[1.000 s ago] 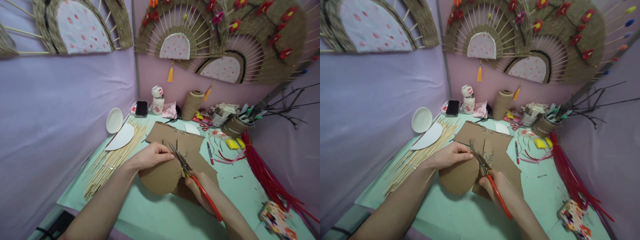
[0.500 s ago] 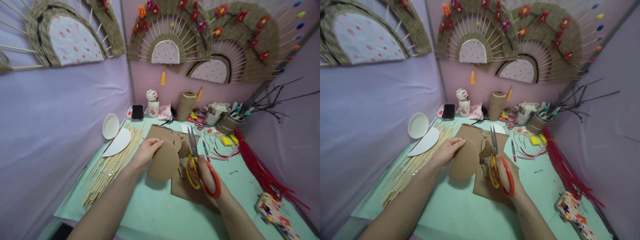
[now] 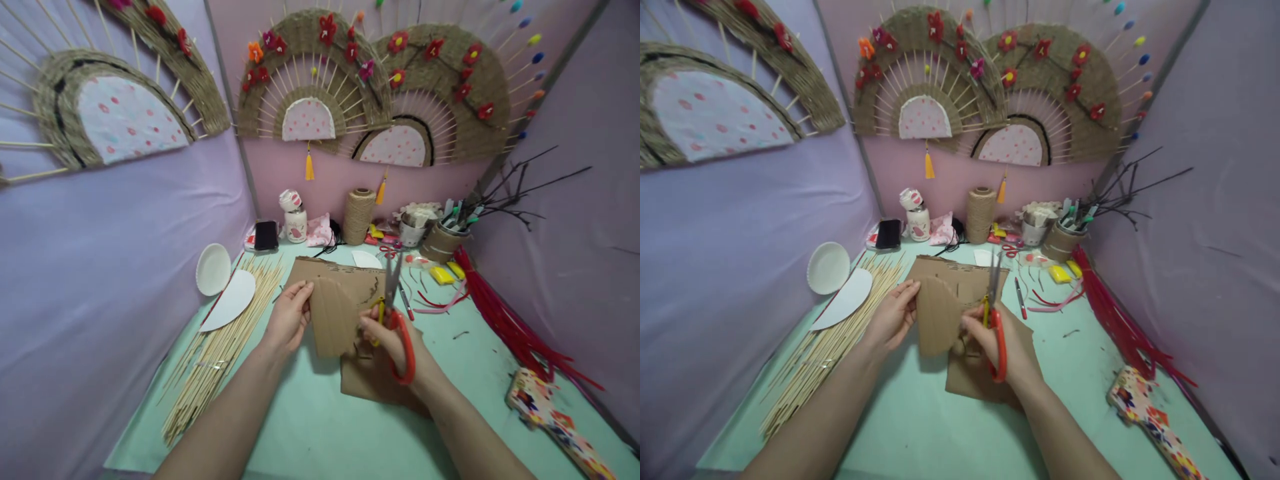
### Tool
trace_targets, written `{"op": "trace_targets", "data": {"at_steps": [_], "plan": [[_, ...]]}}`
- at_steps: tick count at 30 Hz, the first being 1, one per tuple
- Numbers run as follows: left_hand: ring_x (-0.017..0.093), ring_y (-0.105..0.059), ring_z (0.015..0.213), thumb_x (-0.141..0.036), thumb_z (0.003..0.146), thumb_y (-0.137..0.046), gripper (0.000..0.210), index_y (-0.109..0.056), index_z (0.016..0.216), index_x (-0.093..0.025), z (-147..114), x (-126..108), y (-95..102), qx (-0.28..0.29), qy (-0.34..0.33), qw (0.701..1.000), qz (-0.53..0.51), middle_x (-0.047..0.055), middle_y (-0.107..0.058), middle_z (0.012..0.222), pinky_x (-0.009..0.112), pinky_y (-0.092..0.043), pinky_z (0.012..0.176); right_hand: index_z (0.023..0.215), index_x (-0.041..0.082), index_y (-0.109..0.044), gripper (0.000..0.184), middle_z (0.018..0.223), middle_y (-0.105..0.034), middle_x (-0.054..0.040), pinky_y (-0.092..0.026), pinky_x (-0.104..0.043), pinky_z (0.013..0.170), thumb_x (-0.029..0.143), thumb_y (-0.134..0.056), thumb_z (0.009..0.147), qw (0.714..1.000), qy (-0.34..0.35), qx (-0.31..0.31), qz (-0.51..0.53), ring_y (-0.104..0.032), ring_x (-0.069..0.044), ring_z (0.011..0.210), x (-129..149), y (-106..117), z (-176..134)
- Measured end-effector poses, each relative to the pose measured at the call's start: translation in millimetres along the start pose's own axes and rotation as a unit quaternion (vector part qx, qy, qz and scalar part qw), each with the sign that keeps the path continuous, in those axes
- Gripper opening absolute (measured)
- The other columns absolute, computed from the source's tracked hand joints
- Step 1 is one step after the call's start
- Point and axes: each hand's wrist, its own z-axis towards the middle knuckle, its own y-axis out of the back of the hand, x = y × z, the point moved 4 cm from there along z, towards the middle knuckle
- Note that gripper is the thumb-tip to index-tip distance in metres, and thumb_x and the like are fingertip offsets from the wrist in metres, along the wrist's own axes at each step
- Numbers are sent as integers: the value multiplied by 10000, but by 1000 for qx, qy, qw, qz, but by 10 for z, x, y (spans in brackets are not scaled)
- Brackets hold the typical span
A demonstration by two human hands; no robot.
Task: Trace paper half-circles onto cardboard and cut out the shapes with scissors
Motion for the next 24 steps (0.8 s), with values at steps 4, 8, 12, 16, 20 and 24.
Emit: {"op": "trace_targets", "data": {"at_steps": [4,8,12,16,20,24], "plan": [[76,-575,589,-352,657,-769,297,-605,797,-147,-12,74,-55,16,14,1000,-19,-12,-645,696,175,-443,546,805,204,-453,264,667,-578,15,-452,-269,586,380,-635,732,999,-30,23,-2,-553,-151,594,52,-76,-88],[99,-607,656,-344,693,-748,278,-626,841,-143,20,119,-55,35,29,998,-33,16,-681,777,201,-474,601,820,205,-436,277,674,-526,39,-448,-259,582,386,-632,749,996,-20,52,74,-536,-135,596,76,-88,-111],[152,-638,784,-386,709,-726,313,-651,884,-137,11,133,-66,44,44,998,-21,57,-706,878,243,-494,685,791,205,-431,225,652,-499,52,-420,-237,574,332,-613,752,999,-11,41,14,-503,-116,579,119,-59,-133],[168,-644,813,-359,682,-754,340,-663,927,-142,-70,143,-139,62,51,996,25,65,-718,896,262,-490,739,789,204,-433,186,648,-505,47,-404,-229,559,302,-585,750,998,-8,34,-44,-485,-113,574,102,-71,-144],[167,-643,792,-345,675,-760,323,-668,909,-142,-111,126,-145,40,26,998,39,61,-726,868,278,-488,752,825,208,-436,202,709,-544,25,-424,-247,575,349,-571,772,997,-14,63,-50,-532,-133,610,43,-98,-144],[184,-647,794,-339,666,-765,330,-671,913,-141,-102,98,-131,57,18,996,61,71,-728,871,306,-487,767,823,218,-442,260,769,-577,10,-427,-271,618,424,-590,767,987,5,81,-140,-547,-156,668,80,-65,-150]]}}
